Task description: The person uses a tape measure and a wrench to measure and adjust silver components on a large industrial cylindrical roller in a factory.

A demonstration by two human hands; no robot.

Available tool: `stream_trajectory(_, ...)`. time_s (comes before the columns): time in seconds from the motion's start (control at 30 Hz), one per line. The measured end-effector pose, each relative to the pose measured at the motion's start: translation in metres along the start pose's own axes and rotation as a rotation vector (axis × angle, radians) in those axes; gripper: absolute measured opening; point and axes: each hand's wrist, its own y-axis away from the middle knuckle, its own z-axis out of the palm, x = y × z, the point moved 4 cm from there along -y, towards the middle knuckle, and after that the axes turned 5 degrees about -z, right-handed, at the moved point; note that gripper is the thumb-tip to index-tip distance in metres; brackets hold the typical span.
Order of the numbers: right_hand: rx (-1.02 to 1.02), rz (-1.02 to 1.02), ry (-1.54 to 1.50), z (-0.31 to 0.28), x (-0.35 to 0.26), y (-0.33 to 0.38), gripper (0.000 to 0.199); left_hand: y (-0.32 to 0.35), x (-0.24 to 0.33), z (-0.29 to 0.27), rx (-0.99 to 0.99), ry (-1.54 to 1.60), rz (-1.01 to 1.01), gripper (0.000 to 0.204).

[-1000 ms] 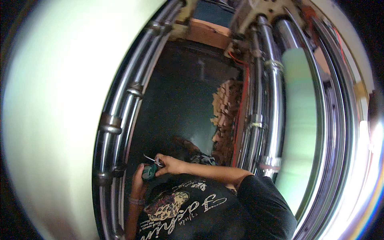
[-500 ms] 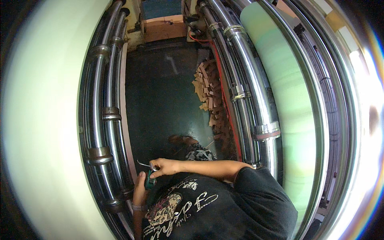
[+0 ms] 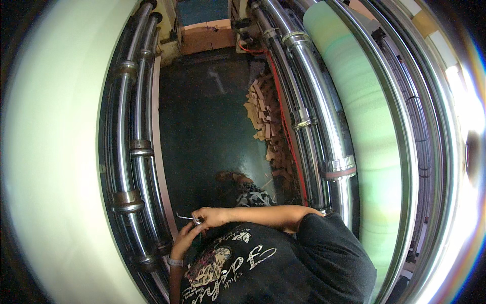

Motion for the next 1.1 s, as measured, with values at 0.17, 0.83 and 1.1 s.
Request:
stream_trajectory(0.17, 0.006, 0.007, 0.011, -0.004, 0.003, 0.002, 0.023, -0.003, 0.004, 0.006, -0.010, 0.030, 0.054, 0.050)
stream_trajectory(0.83, -0.024, 0.028, -0.010, -0.010, 0.004, 0.020, 0.021, -0.007, -0.007, 0.029, 0.045, 0.059, 0.087, 0.046)
stream_trajectory(1.1, -0.085, 0.009, 0.002, -0.007, 0.012, 0.019, 0.021, 0.006, 0.001, 0.038, 0.114, 0.111, 0.049, 0.042)
